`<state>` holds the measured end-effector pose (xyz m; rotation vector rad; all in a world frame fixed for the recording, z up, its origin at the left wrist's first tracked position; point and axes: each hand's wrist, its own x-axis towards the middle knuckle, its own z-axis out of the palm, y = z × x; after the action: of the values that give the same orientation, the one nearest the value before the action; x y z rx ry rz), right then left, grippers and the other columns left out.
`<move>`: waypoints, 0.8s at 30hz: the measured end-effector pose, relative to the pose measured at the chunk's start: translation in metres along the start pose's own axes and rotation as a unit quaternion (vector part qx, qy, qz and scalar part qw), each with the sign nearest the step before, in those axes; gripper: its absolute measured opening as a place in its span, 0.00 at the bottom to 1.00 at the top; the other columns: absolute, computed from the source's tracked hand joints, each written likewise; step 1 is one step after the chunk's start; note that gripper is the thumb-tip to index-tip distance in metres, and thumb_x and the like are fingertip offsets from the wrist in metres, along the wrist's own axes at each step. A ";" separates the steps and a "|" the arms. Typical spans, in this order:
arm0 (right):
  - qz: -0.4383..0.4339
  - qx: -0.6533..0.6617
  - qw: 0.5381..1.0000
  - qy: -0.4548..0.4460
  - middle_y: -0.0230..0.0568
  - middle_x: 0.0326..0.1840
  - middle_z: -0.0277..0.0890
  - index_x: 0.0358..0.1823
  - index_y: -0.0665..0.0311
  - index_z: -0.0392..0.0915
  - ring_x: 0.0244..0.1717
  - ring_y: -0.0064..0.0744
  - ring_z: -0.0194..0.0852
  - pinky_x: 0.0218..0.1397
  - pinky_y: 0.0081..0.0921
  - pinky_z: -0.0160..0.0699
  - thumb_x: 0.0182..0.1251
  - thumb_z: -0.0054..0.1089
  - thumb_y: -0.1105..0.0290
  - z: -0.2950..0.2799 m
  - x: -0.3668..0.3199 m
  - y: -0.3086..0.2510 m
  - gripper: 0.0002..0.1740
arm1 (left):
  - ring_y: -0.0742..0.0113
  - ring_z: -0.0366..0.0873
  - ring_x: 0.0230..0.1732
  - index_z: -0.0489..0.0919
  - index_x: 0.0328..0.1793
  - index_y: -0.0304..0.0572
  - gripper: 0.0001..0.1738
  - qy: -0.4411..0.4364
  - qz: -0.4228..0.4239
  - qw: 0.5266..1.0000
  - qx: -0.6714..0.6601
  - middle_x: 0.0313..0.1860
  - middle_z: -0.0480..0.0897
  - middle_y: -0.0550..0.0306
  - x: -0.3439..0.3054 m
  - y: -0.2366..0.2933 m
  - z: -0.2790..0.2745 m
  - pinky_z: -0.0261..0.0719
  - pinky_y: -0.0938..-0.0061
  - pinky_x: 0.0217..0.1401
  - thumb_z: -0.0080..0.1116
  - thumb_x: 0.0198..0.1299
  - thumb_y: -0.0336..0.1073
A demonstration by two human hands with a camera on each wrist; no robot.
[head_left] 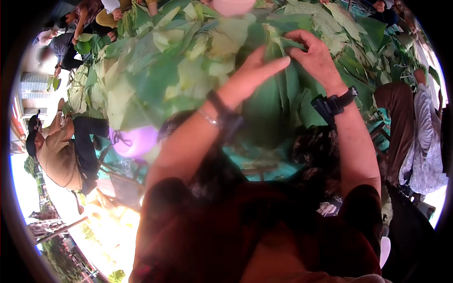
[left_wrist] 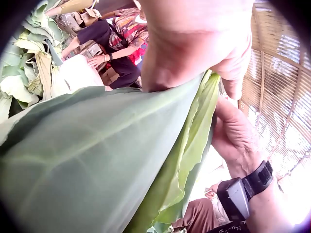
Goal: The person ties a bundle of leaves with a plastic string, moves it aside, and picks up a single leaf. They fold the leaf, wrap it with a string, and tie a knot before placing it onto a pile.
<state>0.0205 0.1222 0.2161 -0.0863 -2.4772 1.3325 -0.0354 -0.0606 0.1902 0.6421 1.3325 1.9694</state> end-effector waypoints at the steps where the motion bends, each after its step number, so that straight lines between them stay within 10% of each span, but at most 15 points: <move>1: -0.003 0.006 1.000 -0.006 0.37 0.50 0.81 0.54 0.65 0.77 0.53 0.28 0.77 0.58 0.26 0.73 0.60 0.62 0.74 0.001 0.000 0.001 0.19 | 0.74 0.79 0.49 0.76 0.63 0.40 0.20 0.007 0.002 1.000 0.029 0.53 0.81 0.59 0.000 -0.002 0.002 0.79 0.76 0.53 0.57 0.70 0.41; 9: -0.087 -0.142 0.986 0.018 0.39 0.52 0.81 0.59 0.65 0.76 0.57 0.30 0.75 0.60 0.27 0.73 0.56 0.71 0.63 -0.014 0.003 0.011 0.29 | 0.71 0.81 0.45 0.75 0.62 0.36 0.21 0.017 -0.067 0.996 0.054 0.48 0.83 0.57 0.003 -0.001 -0.019 0.80 0.76 0.51 0.59 0.62 0.31; 15: 0.093 -0.017 0.974 -0.208 0.31 0.45 0.83 0.54 0.66 0.80 0.49 0.23 0.77 0.57 0.23 0.75 0.56 0.73 0.61 -0.040 0.005 -0.002 0.26 | 0.68 0.79 0.54 0.72 0.65 0.32 0.27 -0.032 -0.064 0.993 0.099 0.55 0.81 0.54 -0.007 0.036 -0.018 0.75 0.74 0.60 0.62 0.61 0.34; 24: 0.116 0.217 0.957 -0.152 0.29 0.38 0.84 0.48 0.64 0.84 0.39 0.18 0.78 0.48 0.19 0.77 0.60 0.71 0.67 -0.044 0.003 0.005 0.15 | 0.67 0.77 0.58 0.72 0.68 0.35 0.31 -0.117 -0.091 0.974 0.169 0.58 0.80 0.56 -0.007 0.030 -0.022 0.72 0.72 0.65 0.67 0.60 0.37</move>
<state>0.0310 0.1608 0.2347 -0.0755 -2.3964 2.1028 -0.0542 -0.0865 0.2102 0.8489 1.5298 1.4840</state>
